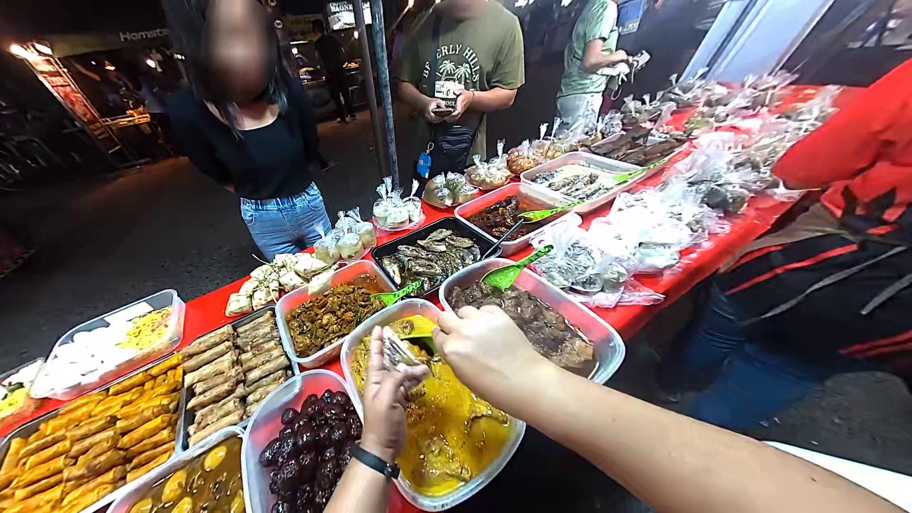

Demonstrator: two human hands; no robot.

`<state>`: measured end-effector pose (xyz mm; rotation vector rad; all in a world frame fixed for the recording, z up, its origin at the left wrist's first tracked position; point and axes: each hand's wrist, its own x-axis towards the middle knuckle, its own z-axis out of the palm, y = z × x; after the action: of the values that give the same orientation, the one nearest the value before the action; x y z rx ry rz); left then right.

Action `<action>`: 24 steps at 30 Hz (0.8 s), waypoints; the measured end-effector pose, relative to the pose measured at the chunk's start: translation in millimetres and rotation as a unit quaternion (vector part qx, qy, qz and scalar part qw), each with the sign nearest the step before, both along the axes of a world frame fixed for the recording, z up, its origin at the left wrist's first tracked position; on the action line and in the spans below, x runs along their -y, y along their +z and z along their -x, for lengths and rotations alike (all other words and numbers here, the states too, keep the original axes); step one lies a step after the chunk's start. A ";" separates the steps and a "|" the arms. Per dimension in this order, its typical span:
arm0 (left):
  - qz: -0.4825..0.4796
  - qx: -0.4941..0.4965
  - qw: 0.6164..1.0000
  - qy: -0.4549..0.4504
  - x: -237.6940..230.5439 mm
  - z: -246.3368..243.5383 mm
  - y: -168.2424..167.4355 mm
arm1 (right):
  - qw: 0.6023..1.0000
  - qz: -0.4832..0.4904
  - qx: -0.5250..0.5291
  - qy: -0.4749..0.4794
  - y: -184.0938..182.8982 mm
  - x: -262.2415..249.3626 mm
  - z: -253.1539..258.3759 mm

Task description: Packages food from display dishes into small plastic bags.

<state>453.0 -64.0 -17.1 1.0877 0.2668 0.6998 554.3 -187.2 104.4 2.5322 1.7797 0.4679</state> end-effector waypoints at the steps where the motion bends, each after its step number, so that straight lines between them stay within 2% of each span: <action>1: 0.047 0.005 0.999 0.023 -4.2 -0.3 4.8 | 0.996 -0.075 0.044 0.018 -7.8 3.7 -4.2; 4: 0.096 0.028 0.994 0.052 -14.8 1.6 13.5 | 0.971 -0.206 0.117 0.028 -21.6 13.9 -18.0; 8: 0.134 0.051 0.989 0.040 -22.0 9.5 20.0 | 0.962 -0.268 0.030 -0.039 -50.6 38.9 -30.1; 10: 0.162 0.042 0.985 0.028 -27.8 13.2 19.0 | 0.964 -0.232 -0.062 -0.119 -69.3 57.5 -35.4; 11: 0.189 0.027 0.981 0.027 -30.8 15.6 17.5 | 0.959 -0.180 -0.136 -0.175 -74.7 65.9 -32.9; 13: 0.242 0.012 0.970 0.026 -36.8 18.5 17.5 | 0.919 -0.065 -0.286 -0.265 -76.8 75.5 -29.3; 15: 0.276 0.011 0.961 0.034 -40.6 20.7 17.7 | 0.879 -0.008 -0.380 -0.286 -83.3 82.6 -27.5; 19: 0.308 0.027 0.950 0.034 -46.2 25.9 15.6 | 0.841 0.023 -0.462 -0.282 -100.6 95.1 -23.0; 24: 0.350 0.053 0.935 0.012 -49.7 28.6 14.5 | 0.832 0.013 -0.485 -0.269 -106.4 98.8 -14.7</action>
<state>424.4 -14.3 -2.6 0.3651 0.3999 0.6108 569.0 -285.9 -2.0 3.3032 0.9544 -1.0182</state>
